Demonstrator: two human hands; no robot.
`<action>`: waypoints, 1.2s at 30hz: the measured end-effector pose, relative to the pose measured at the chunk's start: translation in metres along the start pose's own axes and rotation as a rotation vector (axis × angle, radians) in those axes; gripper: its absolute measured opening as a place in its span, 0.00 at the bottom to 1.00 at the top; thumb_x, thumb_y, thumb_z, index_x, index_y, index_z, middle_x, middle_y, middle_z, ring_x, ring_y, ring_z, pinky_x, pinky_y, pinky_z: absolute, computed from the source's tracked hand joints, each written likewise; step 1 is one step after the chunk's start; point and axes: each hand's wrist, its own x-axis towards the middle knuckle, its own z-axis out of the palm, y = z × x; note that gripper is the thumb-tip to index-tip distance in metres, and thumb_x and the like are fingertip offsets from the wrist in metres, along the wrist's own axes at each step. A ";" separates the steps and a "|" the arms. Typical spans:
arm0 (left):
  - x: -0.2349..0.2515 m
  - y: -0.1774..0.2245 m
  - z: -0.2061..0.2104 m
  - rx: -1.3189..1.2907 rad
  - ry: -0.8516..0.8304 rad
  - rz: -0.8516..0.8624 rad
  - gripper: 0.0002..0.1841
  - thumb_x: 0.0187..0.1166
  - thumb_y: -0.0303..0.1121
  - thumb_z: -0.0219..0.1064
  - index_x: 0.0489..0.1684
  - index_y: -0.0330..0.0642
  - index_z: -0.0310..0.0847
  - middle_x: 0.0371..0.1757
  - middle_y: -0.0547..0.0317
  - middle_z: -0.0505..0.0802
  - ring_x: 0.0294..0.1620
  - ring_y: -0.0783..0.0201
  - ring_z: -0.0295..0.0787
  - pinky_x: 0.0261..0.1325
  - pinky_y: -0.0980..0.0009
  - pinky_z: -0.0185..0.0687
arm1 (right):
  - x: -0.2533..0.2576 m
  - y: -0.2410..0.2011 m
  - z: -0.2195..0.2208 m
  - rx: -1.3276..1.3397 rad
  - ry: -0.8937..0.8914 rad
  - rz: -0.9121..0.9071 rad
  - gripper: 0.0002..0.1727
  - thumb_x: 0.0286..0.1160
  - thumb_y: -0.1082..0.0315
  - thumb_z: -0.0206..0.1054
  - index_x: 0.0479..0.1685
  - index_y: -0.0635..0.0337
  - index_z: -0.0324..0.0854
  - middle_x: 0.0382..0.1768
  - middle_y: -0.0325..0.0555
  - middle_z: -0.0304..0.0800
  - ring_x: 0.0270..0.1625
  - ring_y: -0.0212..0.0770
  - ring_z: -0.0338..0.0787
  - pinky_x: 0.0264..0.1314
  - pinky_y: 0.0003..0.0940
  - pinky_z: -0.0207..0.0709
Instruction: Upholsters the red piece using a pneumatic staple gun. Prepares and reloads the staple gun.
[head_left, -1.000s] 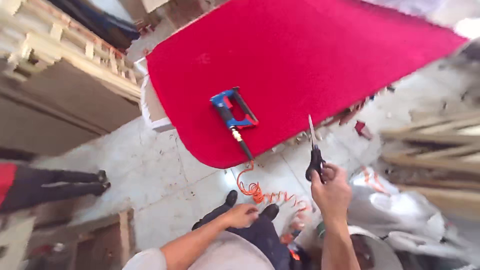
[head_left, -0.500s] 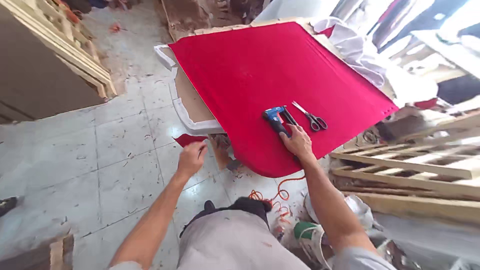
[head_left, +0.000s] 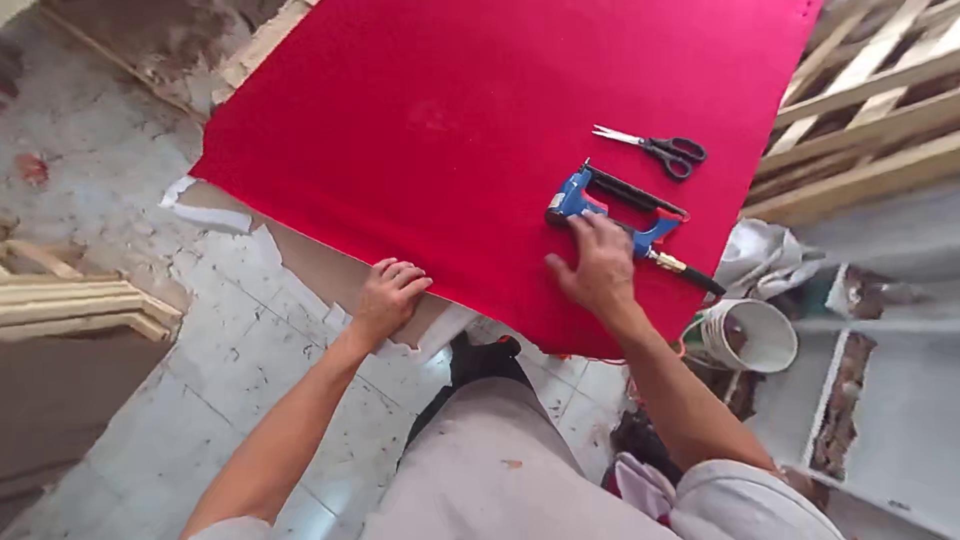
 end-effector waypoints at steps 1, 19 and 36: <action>0.002 -0.006 0.001 -0.032 0.010 0.041 0.13 0.90 0.37 0.57 0.53 0.50 0.91 0.58 0.55 0.95 0.67 0.53 0.89 0.77 0.48 0.75 | -0.008 -0.036 0.006 0.059 -0.042 -0.066 0.38 0.74 0.40 0.68 0.80 0.54 0.76 0.81 0.57 0.75 0.85 0.58 0.71 0.86 0.64 0.61; 0.025 -0.050 0.005 -0.380 -0.029 0.483 0.13 0.85 0.30 0.57 0.40 0.38 0.90 0.37 0.48 0.94 0.42 0.48 0.94 0.47 0.54 0.89 | -0.050 -0.214 0.128 0.015 0.379 0.034 0.13 0.79 0.68 0.62 0.45 0.56 0.95 0.54 0.44 0.97 0.61 0.45 0.95 0.67 0.42 0.85; 0.022 -0.042 0.006 -0.390 -0.055 0.422 0.17 0.85 0.35 0.59 0.63 0.46 0.91 0.61 0.58 0.95 0.64 0.57 0.92 0.69 0.60 0.85 | -0.050 -0.214 0.118 0.152 0.380 0.027 0.13 0.78 0.67 0.63 0.35 0.59 0.94 0.48 0.45 0.98 0.57 0.41 0.95 0.70 0.38 0.85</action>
